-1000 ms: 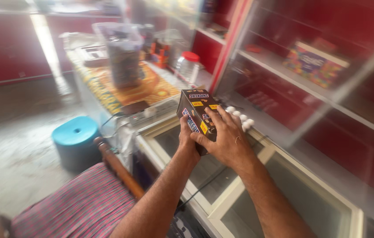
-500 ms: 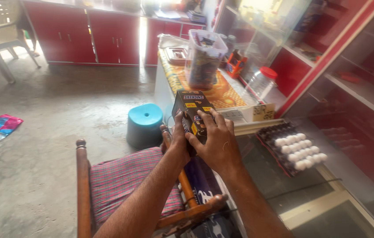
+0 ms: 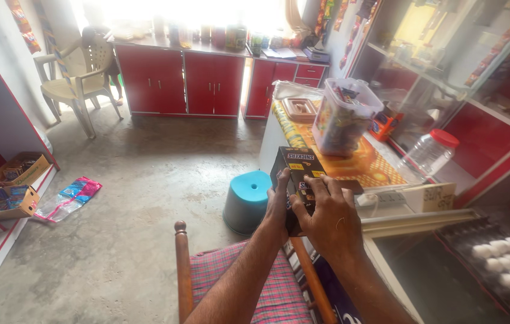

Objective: The person organizes snack items in a small shop. They open a cabinet, retrieve snack bars from a container, wipe a shelf with a cloth, and place the bars on the shelf. They then open a box of chocolate bars, remove one, and place it on a counter.

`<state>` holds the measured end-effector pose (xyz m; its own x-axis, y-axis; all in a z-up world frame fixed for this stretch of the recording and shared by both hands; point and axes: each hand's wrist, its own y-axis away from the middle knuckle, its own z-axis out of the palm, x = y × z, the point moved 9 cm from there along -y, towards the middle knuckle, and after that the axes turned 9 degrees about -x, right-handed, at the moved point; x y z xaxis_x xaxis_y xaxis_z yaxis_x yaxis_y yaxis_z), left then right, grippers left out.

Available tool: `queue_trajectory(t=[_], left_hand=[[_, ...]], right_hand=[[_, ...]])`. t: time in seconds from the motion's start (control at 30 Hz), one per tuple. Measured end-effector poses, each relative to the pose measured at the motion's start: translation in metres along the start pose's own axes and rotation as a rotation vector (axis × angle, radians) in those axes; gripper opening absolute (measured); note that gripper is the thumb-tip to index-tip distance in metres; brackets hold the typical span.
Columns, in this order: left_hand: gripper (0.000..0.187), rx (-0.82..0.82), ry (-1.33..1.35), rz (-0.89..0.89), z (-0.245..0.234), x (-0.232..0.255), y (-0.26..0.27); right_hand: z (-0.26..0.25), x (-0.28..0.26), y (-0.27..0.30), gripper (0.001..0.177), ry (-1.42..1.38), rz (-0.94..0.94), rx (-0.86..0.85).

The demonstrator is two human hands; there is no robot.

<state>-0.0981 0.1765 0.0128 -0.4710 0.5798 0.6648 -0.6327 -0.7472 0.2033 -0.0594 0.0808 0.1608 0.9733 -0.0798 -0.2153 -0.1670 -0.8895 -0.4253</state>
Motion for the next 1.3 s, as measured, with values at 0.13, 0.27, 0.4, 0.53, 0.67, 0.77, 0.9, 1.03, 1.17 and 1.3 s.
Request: queue_trajectory(t=[0.13, 0.27, 0.4, 0.53, 0.67, 0.77, 0.9, 1.03, 1.17, 1.3], left_hand=[[0.098, -0.041, 0.039, 0.005, -0.025, 0.02, -0.008], [0.102, -0.152, 0.058, 0.099, -0.045, 0.036, -0.019], [0.102, -0.101, 0.124, 0.023, -0.068, 0.041, -0.021], [0.104, -0.052, 0.058, 0.013, -0.081, 0.059, -0.02], [0.106, -0.04, 0.044, -0.001, -0.085, 0.071, -0.019], [0.108, -0.054, 0.031, 0.006, -0.085, 0.076, -0.019], [0.111, -0.016, -0.016, -0.035, -0.085, 0.071, -0.022], [0.116, -0.059, -0.017, -0.018, -0.077, 0.067, -0.028], [0.119, -0.077, -0.069, 0.009, -0.073, 0.06, -0.033], [0.117, -0.068, -0.099, -0.005, -0.075, 0.054, -0.035]], right_hand=[[0.021, -0.023, -0.019, 0.051, -0.009, 0.002, -0.013], [0.036, -0.045, -0.028, 0.052, 0.009, -0.034, 0.005], [0.049, -0.059, -0.04, 0.054, 0.001, 0.018, -0.012], [0.059, -0.067, -0.051, 0.054, -0.023, 0.045, -0.04], [0.064, -0.073, -0.059, 0.051, 0.008, 0.018, -0.026], [0.071, -0.072, -0.063, 0.05, -0.002, 0.046, -0.052], [0.07, -0.07, -0.065, 0.051, 0.027, 0.063, -0.054], [0.068, -0.062, -0.065, 0.056, 0.033, 0.101, -0.075], [0.064, -0.058, -0.062, 0.052, 0.071, 0.099, -0.082], [0.065, -0.053, -0.06, 0.052, 0.058, 0.126, -0.105]])
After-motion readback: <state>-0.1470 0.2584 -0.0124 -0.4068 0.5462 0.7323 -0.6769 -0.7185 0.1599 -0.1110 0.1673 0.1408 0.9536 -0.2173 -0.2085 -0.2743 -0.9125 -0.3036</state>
